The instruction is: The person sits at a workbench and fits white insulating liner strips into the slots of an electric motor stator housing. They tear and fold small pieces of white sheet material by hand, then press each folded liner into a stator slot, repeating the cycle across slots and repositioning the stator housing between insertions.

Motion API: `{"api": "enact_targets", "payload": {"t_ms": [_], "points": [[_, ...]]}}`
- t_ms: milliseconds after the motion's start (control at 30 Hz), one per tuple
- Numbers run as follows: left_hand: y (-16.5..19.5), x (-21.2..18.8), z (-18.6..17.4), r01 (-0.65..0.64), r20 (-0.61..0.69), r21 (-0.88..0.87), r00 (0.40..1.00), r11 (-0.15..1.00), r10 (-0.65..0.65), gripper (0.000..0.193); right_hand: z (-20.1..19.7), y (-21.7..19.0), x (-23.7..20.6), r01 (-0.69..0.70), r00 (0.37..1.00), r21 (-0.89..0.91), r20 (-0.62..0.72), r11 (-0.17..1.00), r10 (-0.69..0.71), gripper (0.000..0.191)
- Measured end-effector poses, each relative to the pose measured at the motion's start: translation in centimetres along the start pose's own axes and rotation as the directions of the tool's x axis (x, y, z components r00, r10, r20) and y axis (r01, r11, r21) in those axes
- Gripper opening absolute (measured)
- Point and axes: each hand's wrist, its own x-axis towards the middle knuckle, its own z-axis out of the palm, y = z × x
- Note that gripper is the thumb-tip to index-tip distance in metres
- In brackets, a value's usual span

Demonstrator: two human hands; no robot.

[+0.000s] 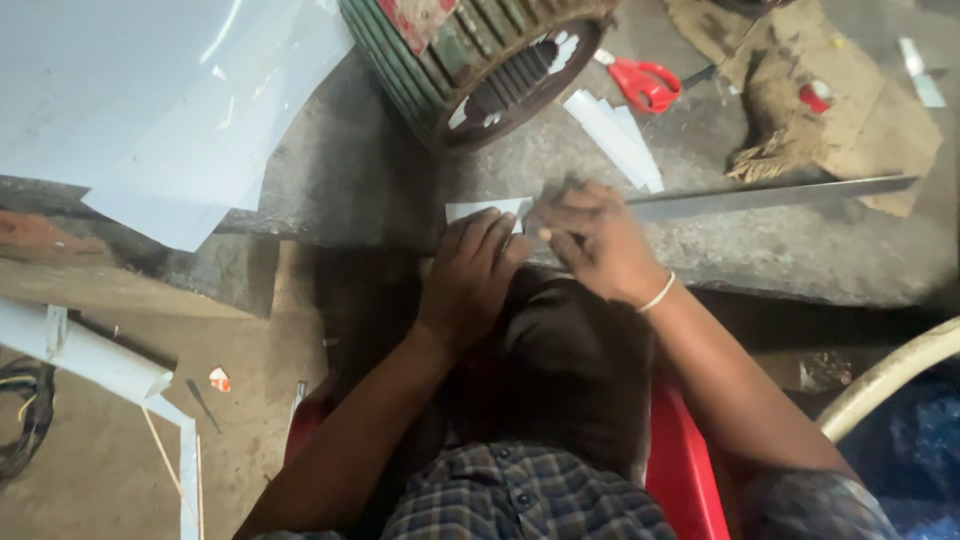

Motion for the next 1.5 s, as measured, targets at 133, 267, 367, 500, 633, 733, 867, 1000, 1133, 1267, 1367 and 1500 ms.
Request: {"api": "enact_targets", "payload": {"t_ms": [133,267,367,500,633,733,867,1000,1133,1267,1367,1500], "points": [[0.8,0.8,-1.9,0.067,0.018,0.009,0.998,0.998,-0.067,0.031,-0.4,-0.7,-0.9,-0.009,0.998,0.062,-0.056,0.998,0.012,0.034],[1.9,0.7,-5.4,0.007,0.09,0.009,0.996,1.0,-0.008,0.031,0.4,-2.0,-1.8,0.033,0.959,-0.069,-0.278,0.997,-0.051,0.035],[3.9,-0.1,-7.1,0.137,-0.08,-0.25,0.984,0.959,-0.161,0.013,2.1,-4.1,-4.1,-0.098,0.944,0.289,-0.276,0.952,0.181,0.026],[6.3,-1.7,-7.2,0.496,0.151,-0.713,0.799,0.496,-0.583,0.007,6.1,-7.1,-8.2,-0.21,0.887,0.781,-0.1,0.589,0.45,0.016],[5.9,-2.8,-6.8,0.62,0.403,-0.749,0.705,0.231,-0.584,0.012,7.3,-8.0,-10.0,-0.182,0.884,0.9,-0.027,0.397,0.467,0.012],[6.3,-3.2,-6.3,0.572,0.267,-0.763,0.703,0.3,-0.66,0.026,6.5,-9.0,-9.6,-0.087,0.916,0.665,-0.239,0.741,0.322,0.019],[6.9,-3.5,-6.0,0.514,0.187,-0.787,0.727,0.342,-0.661,0.04,5.3,-11.0,-7.8,-0.093,0.935,0.575,-0.231,0.813,0.271,0.036],[5.4,-3.5,-6.4,0.578,0.349,-0.8,0.663,0.158,-0.662,0.036,4.7,-12.1,-6.1,-0.214,0.887,0.55,-0.236,0.807,0.396,0.045],[4.7,-3.3,-6.6,0.541,0.316,-0.832,0.643,0.122,-0.698,0.042,4.0,-11.4,-4.5,-0.115,0.915,0.305,-0.338,0.945,0.221,0.037],[3.8,-3.5,-6.2,0.538,0.298,-0.834,0.627,0.123,-0.72,0.054,3.2,-7.9,-0.6,-0.222,0.798,0.156,-0.538,0.962,0.271,0.035],[2.4,-3.9,-5.3,0.348,-0.111,-0.418,0.897,0.839,-0.428,0.037,3.7,-4.0,4.0,-0.289,0.71,0.145,-0.631,0.946,0.313,0.03],[1.1,-4.9,-3.9,0.317,-0.003,-0.316,0.942,0.894,-0.335,0.03,5.2,-1.4,7.2,-0.338,0.679,0.11,-0.659,0.935,0.323,0.024]]}}
